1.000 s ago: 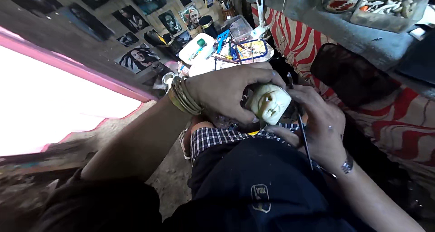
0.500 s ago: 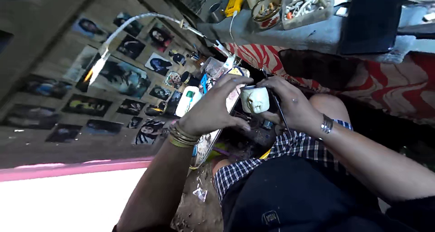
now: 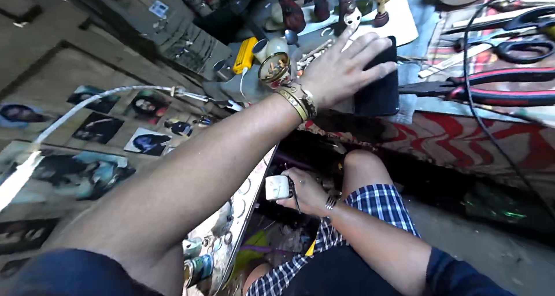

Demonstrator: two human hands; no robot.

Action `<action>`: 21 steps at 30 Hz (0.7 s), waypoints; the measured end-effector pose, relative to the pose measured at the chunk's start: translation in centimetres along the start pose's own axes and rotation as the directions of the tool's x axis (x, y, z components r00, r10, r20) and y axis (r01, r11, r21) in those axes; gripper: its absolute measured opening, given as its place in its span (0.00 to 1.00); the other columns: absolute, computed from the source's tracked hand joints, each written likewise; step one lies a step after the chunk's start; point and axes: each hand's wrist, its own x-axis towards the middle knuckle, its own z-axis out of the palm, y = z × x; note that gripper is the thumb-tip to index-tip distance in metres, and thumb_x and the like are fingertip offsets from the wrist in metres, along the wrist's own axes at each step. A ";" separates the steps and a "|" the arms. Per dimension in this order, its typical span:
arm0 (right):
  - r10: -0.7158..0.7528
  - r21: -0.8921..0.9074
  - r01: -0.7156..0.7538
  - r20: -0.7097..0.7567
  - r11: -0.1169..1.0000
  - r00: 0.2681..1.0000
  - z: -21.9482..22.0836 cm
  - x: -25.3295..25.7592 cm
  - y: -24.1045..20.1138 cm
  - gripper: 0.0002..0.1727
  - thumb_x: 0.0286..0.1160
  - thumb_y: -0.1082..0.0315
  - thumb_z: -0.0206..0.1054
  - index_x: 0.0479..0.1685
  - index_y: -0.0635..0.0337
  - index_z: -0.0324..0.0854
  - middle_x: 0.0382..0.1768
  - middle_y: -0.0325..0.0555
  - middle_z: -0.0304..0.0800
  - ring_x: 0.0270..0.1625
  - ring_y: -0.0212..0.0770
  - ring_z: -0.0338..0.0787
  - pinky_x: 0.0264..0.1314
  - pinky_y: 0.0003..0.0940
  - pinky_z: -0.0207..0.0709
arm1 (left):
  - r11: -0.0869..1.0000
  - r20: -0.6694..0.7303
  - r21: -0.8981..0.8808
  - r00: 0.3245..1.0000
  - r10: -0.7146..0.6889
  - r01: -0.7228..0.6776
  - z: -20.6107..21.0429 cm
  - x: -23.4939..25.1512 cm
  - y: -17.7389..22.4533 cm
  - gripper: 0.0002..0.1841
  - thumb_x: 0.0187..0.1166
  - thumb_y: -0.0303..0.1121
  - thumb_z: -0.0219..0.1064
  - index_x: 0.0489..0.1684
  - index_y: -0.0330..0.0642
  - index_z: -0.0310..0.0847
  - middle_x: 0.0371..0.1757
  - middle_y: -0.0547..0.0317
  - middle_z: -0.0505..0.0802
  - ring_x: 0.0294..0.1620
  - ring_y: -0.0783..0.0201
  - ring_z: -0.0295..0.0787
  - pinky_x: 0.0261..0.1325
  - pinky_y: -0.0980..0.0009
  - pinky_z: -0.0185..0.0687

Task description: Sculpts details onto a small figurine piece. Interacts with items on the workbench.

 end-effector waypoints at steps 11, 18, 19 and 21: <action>0.005 -0.023 -0.002 0.119 1.000 0.993 -0.1 0.6 2.0 0.41 0.62 0.51 0.84 0.75 0.63 0.76 0.71 0.60 0.83 0.72 0.53 0.85 0.78 0.47 0.77 | 0.942 0.148 0.118 0.944 0.295 -0.313 1.1 5.7 -2.0 0.20 0.82 0.21 0.60 0.72 0.41 0.78 0.84 0.45 0.74 0.85 0.41 0.68 0.86 0.39 0.59; -0.025 0.030 0.023 0.085 0.999 0.996 0.0 0.8 2.3 0.41 0.61 0.53 0.84 0.74 0.64 0.76 0.69 0.61 0.84 0.71 0.53 0.85 0.77 0.46 0.77 | 0.932 0.047 0.139 0.942 0.332 -0.335 2.0 5.0 -2.6 0.24 0.80 0.21 0.61 0.75 0.47 0.78 0.85 0.47 0.74 0.83 0.43 0.70 0.84 0.41 0.59; -0.015 0.029 0.012 0.092 1.000 0.996 -0.2 0.8 2.2 0.41 0.61 0.53 0.84 0.75 0.65 0.76 0.70 0.61 0.83 0.72 0.53 0.85 0.78 0.46 0.76 | 0.956 0.040 0.114 0.963 0.268 -0.271 2.0 4.5 -2.3 0.27 0.80 0.22 0.61 0.81 0.49 0.74 0.86 0.48 0.72 0.83 0.43 0.70 0.85 0.41 0.57; 0.010 0.017 -0.011 0.105 1.000 0.994 -0.5 0.8 2.3 0.41 0.61 0.53 0.85 0.75 0.64 0.76 0.71 0.61 0.82 0.72 0.53 0.85 0.79 0.46 0.76 | 0.998 0.048 0.021 0.998 0.052 -0.053 1.1 2.8 -0.9 0.33 0.81 0.23 0.61 0.89 0.52 0.66 0.88 0.47 0.71 0.83 0.43 0.70 0.84 0.39 0.58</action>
